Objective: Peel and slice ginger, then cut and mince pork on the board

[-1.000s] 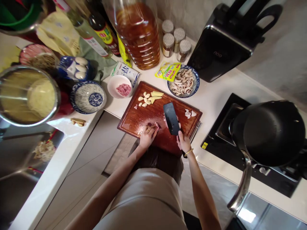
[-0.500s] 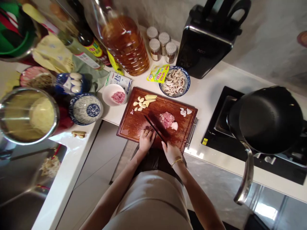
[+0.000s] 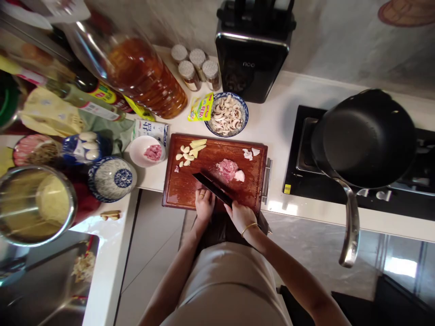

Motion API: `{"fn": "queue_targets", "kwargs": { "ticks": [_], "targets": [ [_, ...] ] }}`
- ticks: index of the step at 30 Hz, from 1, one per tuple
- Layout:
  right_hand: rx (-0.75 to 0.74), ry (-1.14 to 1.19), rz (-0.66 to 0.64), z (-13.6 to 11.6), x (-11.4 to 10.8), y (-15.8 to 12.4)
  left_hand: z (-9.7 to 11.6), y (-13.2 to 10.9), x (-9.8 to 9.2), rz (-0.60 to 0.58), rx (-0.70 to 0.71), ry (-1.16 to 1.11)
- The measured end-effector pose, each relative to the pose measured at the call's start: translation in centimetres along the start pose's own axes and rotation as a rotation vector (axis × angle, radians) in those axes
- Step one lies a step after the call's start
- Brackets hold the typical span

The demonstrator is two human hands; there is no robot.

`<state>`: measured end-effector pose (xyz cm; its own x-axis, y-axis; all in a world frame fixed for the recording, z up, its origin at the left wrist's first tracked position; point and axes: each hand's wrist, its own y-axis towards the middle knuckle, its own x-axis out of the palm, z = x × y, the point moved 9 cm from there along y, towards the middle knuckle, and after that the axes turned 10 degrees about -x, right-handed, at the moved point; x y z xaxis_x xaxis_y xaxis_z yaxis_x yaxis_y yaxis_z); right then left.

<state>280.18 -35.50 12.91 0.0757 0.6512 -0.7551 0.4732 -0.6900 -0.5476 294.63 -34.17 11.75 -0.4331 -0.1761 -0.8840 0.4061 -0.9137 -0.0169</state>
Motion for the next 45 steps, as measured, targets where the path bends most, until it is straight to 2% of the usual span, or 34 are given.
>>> {"fn": "queue_targets", "kwargs": {
  "ticks": [5,8,12,16,19,22,25,27,29,32,35,38,42,45],
  "targets": [
    [-0.039,-0.009,0.064,-0.7,0.4,1.4,0.4,-0.2,0.2,-0.015,0.05,0.027],
    [-0.093,0.051,0.102,0.2,0.1,2.6,0.5,0.0,0.0,0.004,0.047,0.033],
    [-0.161,0.37,0.127,3.5,-0.9,3.8,0.9,0.2,-0.4,0.029,0.06,-0.002],
    [-0.059,0.748,0.033,6.6,-0.7,4.5,0.8,0.3,-0.6,0.044,0.053,-0.042],
    [-0.005,0.873,0.008,7.2,-0.6,4.4,0.7,0.3,-0.6,0.047,0.041,-0.053],
    [-0.039,0.71,0.08,6.7,-1.4,3.7,0.7,0.3,-0.6,0.052,0.039,-0.05],
    [-0.159,0.335,0.169,4.4,-2.3,2.6,0.7,0.3,-0.5,0.052,0.033,-0.026],
    [-0.18,0.082,0.166,2.8,-2.1,2.1,0.7,0.3,-0.4,0.046,0.028,0.001],
    [-0.128,-0.117,0.132,1.8,-1.5,1.8,0.8,0.3,-0.3,0.042,0.033,0.027],
    [-0.067,-0.259,0.118,0.8,-0.7,1.7,0.8,0.2,-0.1,0.032,0.051,0.059],
    [-0.084,-0.275,0.134,0.4,-0.1,1.7,0.7,0.1,0.1,0.032,0.045,0.073],
    [-0.087,-0.293,0.144,1.6,-0.1,1.0,0.6,0.3,-0.3,0.069,0.013,0.05],
    [-0.046,-0.273,0.071,5.5,0.0,-1.2,0.6,0.5,-0.8,0.092,-0.005,-0.018],
    [-0.044,-0.149,0.066,8.4,-0.2,-2.8,0.4,0.5,-0.8,0.076,-0.017,-0.035]
  ]
}}
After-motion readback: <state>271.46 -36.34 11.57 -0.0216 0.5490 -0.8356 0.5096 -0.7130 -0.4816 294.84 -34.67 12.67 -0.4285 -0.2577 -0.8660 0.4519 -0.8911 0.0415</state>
